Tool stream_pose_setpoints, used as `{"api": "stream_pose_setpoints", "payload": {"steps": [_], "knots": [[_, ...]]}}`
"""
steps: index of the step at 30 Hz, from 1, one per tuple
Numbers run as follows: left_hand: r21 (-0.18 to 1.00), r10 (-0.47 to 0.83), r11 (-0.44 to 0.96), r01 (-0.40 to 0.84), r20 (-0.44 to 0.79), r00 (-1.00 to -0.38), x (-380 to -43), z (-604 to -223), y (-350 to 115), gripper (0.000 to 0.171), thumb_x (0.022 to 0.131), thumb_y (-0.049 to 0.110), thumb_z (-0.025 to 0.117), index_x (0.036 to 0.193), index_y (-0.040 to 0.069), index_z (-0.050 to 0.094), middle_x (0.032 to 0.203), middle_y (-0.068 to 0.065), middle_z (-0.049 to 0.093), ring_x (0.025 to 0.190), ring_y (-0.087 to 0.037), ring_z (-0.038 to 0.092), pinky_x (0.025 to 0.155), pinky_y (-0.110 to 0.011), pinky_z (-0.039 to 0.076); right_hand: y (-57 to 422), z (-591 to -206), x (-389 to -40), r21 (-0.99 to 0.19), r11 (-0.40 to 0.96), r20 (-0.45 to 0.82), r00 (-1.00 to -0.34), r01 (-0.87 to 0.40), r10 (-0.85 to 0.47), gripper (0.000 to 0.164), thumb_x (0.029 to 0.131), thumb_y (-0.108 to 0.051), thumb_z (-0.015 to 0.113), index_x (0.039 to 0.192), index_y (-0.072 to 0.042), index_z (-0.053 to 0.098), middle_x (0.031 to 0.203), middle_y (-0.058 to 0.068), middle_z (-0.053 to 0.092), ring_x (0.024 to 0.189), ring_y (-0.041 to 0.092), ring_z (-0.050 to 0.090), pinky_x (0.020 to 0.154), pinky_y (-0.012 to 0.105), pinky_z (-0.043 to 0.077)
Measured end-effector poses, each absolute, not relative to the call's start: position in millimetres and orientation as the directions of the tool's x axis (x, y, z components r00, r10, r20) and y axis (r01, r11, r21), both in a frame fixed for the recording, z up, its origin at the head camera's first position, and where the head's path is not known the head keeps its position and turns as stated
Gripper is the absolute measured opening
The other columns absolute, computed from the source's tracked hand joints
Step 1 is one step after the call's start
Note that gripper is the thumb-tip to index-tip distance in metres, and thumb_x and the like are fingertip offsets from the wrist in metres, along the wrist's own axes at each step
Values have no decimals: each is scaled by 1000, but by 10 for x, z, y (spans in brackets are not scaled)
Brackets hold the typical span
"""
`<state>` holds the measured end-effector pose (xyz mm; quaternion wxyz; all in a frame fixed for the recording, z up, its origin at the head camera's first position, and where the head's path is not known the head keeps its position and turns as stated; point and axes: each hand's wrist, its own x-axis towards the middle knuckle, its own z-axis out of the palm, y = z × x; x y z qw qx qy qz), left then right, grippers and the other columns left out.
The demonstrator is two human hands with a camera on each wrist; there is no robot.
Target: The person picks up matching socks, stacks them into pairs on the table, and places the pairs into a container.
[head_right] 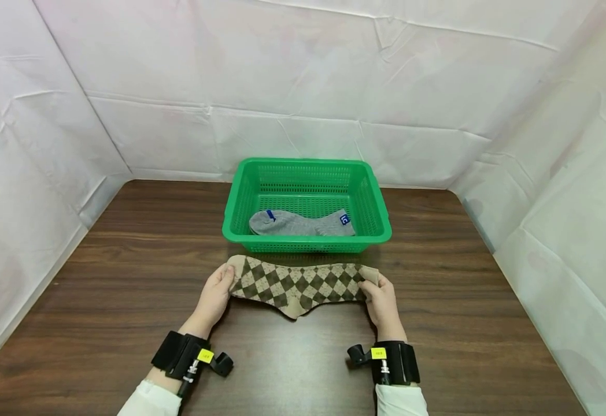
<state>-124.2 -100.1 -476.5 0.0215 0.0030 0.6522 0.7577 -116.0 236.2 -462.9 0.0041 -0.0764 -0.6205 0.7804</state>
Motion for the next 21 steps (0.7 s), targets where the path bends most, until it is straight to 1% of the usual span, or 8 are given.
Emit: {"api": "stream_pose_setpoints", "payload": {"steps": [1, 4, 6, 8, 10, 14, 17, 21], "knots": [[985, 42, -169, -36, -29, -999, -1240, -4765, -1004, 31, 103, 31, 36, 105, 5, 51, 87, 7, 58, 84, -5, 58, 76, -20, 47, 2370, -4635, -1156, -958, -274, -101, -993, 81, 57, 27, 93, 0, 50, 96, -21, 64, 91, -8, 61, 82, 4, 59, 70, 19, 50], [970, 82, -237, -51, -33, -996, -1229, -4765, -1022, 55, 102, 39, 29, 132, -5, 40, 126, -12, 54, 120, -18, 50, 101, -29, 40, 2380, -4665, -1165, -937, -346, -41, -999, 51, -36, 23, 99, -7, 47, 96, -21, 66, 86, -5, 66, 77, 7, 65, 65, 22, 54], [958, 101, -279, -64, -37, -994, -1226, -4765, -1032, 70, 101, 45, 26, 144, -10, 21, 148, -21, 33, 138, -26, 31, 112, -35, 28, 2376, -4681, -1178, -929, -366, -32, -998, 47, -47, 23, 100, -11, 46, 97, -21, 67, 85, -5, 67, 75, 7, 66, 64, 23, 54], [950, 113, -301, -79, -47, -992, -1227, -4766, -1036, 77, 99, 48, 24, 147, -10, 10, 155, -23, 13, 143, -28, 17, 115, -35, 21, 2369, -4688, -1187, -930, -365, -32, -999, 40, -27, 22, 100, -14, 47, 96, -21, 67, 83, -6, 67, 73, 7, 66, 63, 22, 54], [943, 106, -323, -87, -55, -993, -1231, -4775, -1037, 78, 98, 50, 24, 147, -9, 12, 152, -22, 22, 137, -20, 31, 110, -29, 30, 2361, -4690, -1192, -938, -346, -35, -999, 30, 7, 19, 100, -16, 48, 94, -21, 65, 81, -7, 67, 72, 6, 65, 61, 21, 53], [922, 90, -380, -71, -39, -995, -1228, -4787, -1037, 73, 98, 47, 27, 145, -9, 20, 132, -3, 49, 112, 1, 52, 92, -16, 44, 2346, -4694, -1209, -950, -311, -29, -995, -1, 94, 16, 99, -16, 50, 88, -19, 61, 77, -8, 65, 68, 4, 63, 58, 19, 51], [894, 71, -445, -53, -24, -997, -1230, -4777, -1033, 62, 97, 45, 32, 136, -3, 36, 112, 10, 59, 102, 2, 58, 87, -16, 47, 2336, -4697, -1224, -951, -307, -18, -990, -26, 140, 20, 98, -15, 51, 80, -17, 57, 74, -8, 64, 65, 4, 62, 56, 18, 50], [843, 40, -536, -45, -28, -999, -1237, -4758, -1026, 41, 93, 45, 38, 112, 12, 53, 98, 11, 62, 92, -2, 60, 81, -18, 50, 2325, -4694, -1238, -949, -311, -10, -983, -48, 184, 28, 97, -14, 54, 69, -15, 49, 69, -8, 62, 61, 3, 60, 54, 17, 48]]}}
